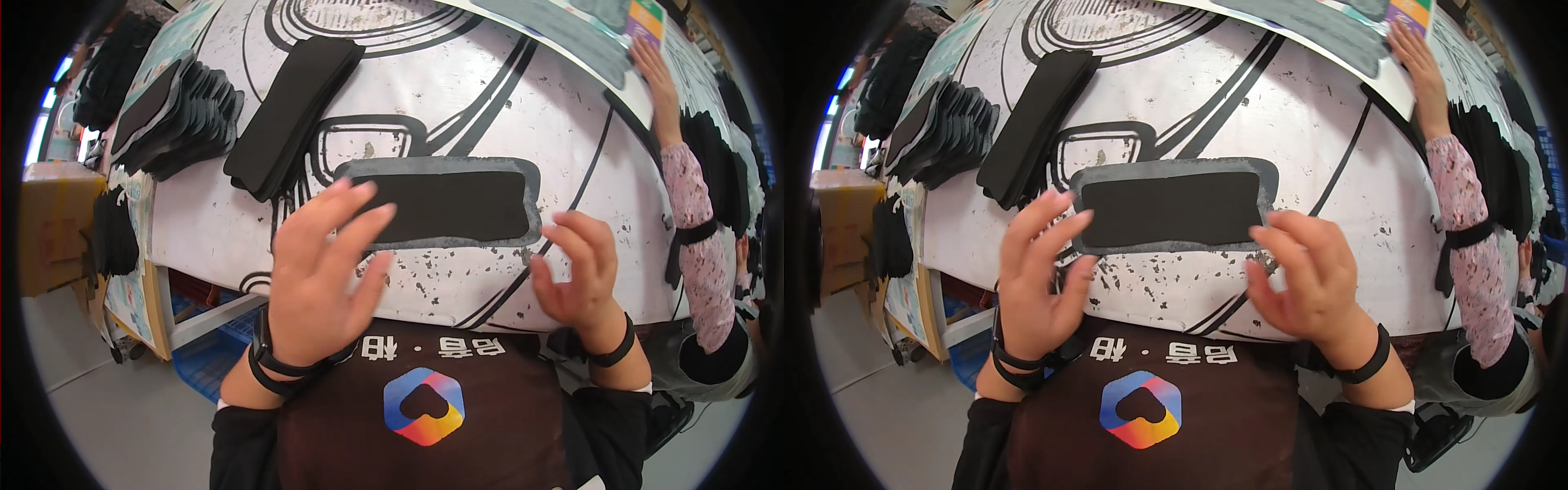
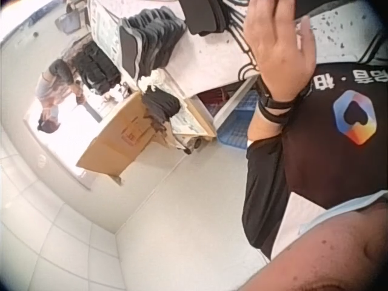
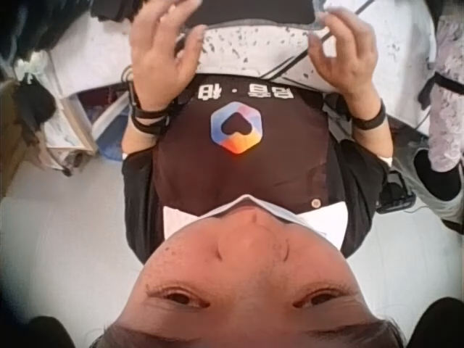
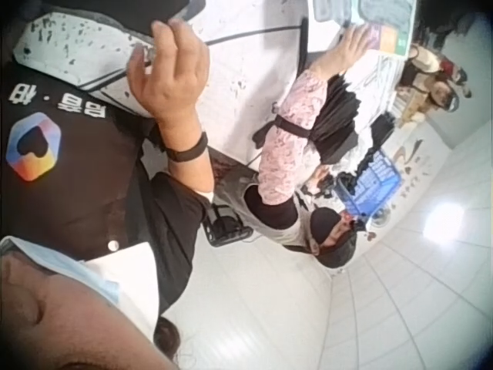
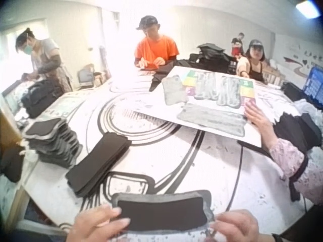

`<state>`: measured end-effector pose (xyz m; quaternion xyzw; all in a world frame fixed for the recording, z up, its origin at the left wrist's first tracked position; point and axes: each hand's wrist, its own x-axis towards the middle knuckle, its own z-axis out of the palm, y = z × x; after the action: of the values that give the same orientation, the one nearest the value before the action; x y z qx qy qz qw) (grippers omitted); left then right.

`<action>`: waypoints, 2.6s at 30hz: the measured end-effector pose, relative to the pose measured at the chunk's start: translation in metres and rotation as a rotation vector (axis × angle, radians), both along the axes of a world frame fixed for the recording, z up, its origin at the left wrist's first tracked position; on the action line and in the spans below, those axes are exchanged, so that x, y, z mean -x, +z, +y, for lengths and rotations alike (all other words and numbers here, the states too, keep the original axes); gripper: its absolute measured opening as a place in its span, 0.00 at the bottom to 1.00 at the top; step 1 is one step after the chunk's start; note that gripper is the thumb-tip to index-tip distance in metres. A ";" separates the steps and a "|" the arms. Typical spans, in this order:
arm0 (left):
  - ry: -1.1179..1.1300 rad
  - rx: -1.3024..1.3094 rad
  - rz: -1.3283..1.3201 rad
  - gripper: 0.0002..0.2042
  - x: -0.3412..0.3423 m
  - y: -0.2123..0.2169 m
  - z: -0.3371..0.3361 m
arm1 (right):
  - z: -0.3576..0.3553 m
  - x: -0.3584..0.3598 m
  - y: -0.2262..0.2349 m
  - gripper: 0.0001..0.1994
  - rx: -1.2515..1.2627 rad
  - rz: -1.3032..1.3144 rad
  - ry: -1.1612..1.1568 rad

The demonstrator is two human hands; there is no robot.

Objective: The recorder is inspecting and handling black fabric or leather materials at a large round table in a manufacturing setting.

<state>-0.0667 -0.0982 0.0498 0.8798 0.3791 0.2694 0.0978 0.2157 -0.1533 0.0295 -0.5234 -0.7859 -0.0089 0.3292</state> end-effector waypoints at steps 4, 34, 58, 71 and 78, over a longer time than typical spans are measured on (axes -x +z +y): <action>-0.169 0.090 0.190 0.29 -0.024 -0.015 0.012 | 0.014 0.013 0.007 0.29 0.150 -0.216 0.181; 0.064 0.898 -0.576 0.29 0.018 -0.010 -0.007 | -0.038 0.005 0.014 0.27 0.714 0.950 -0.158; -0.043 0.150 0.155 0.27 0.003 -0.046 0.001 | -0.047 0.038 -0.028 0.30 0.384 -0.319 -0.095; -0.379 0.560 0.153 0.18 0.006 -0.007 0.030 | -0.052 0.008 -0.037 0.41 0.318 0.072 -0.256; -0.448 -0.034 -0.216 0.09 0.020 0.045 -0.005 | -0.053 -0.006 0.003 0.18 -0.003 0.698 0.119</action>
<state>-0.0867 -0.1034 0.0948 0.9095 0.1576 0.3397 0.1802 0.2214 -0.2067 0.0328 -0.4478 -0.6551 0.1886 0.5786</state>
